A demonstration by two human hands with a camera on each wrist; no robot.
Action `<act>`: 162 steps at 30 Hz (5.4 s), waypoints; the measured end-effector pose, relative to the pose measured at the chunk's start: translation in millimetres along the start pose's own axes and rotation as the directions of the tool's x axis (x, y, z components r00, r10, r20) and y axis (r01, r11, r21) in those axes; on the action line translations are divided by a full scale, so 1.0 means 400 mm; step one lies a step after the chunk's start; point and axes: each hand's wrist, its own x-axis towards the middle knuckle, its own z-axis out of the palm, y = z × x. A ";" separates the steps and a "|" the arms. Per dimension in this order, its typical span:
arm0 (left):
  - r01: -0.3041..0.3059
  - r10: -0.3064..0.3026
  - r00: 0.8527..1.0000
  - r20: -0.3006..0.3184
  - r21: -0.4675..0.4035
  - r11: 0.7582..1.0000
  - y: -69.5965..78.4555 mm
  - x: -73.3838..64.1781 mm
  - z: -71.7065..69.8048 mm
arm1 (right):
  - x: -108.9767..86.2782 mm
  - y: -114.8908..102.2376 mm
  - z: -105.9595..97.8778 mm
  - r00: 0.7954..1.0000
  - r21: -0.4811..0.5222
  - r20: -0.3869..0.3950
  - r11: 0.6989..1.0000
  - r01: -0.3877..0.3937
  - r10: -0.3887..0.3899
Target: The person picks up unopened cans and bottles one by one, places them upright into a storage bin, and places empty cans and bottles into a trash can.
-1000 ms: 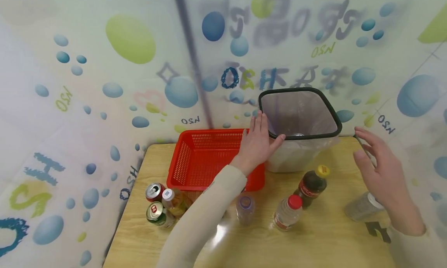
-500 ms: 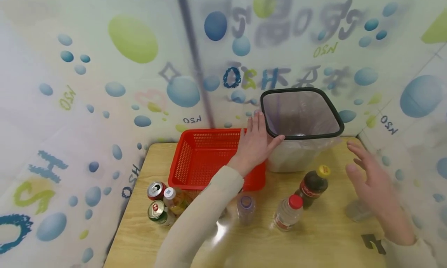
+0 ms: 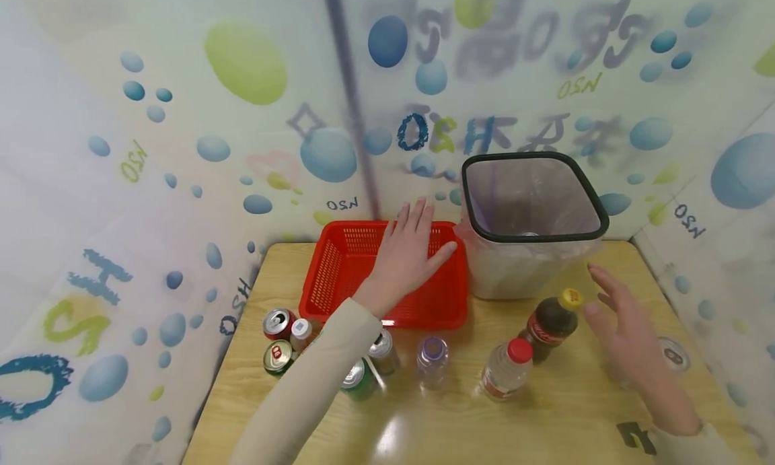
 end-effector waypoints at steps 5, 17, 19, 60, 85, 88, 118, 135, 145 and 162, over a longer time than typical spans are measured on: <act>0.033 -0.034 0.999 -0.030 -0.045 0.998 -0.067 -0.045 -0.018 | -0.011 0.013 0.016 0.995 -0.048 0.054 0.996 -0.081 0.083; 0.135 -0.138 0.989 -0.044 -0.065 0.989 -0.199 -0.149 -0.030 | -0.030 0.025 0.039 0.959 -0.047 0.155 0.971 -0.234 0.239; 0.152 -0.154 0.987 -0.039 -0.050 0.987 -0.226 -0.164 -0.033 | -0.032 0.028 0.045 0.958 -0.049 0.149 0.969 -0.241 0.245; 0.230 -0.214 0.880 0.424 0.014 0.973 -0.596 -0.271 -0.017 | -0.056 0.068 0.126 0.944 0.059 0.085 0.944 -0.324 0.318; 0.267 -0.194 0.865 0.462 -0.098 0.959 -0.611 -0.282 0.028 | -0.056 0.075 0.165 0.897 0.046 0.038 0.896 -0.442 0.441; 0.280 -0.199 0.859 0.471 -0.108 0.954 -0.610 -0.282 0.030 | -0.056 0.075 0.166 0.895 0.063 0.029 0.893 -0.445 0.444; 0.266 -0.184 0.866 0.464 -0.117 0.957 -0.603 -0.286 0.038 | 0.104 -0.176 0.009 0.993 0.191 -0.108 0.981 -0.037 0.058; 0.276 -0.192 0.848 0.494 -0.101 0.956 -0.591 -0.275 0.042 | 0.304 -0.319 0.089 0.994 0.232 0.105 0.973 0.011 -0.037; 0.298 -0.203 0.839 0.504 -0.114 0.948 -0.591 -0.270 0.043 | 0.393 -0.332 0.212 0.959 0.238 0.280 0.971 -0.029 -0.039; 0.274 -0.192 0.845 0.498 -0.097 0.957 -0.580 -0.274 0.039 | 0.375 -0.205 0.396 0.816 -0.014 0.576 0.997 0.076 -0.054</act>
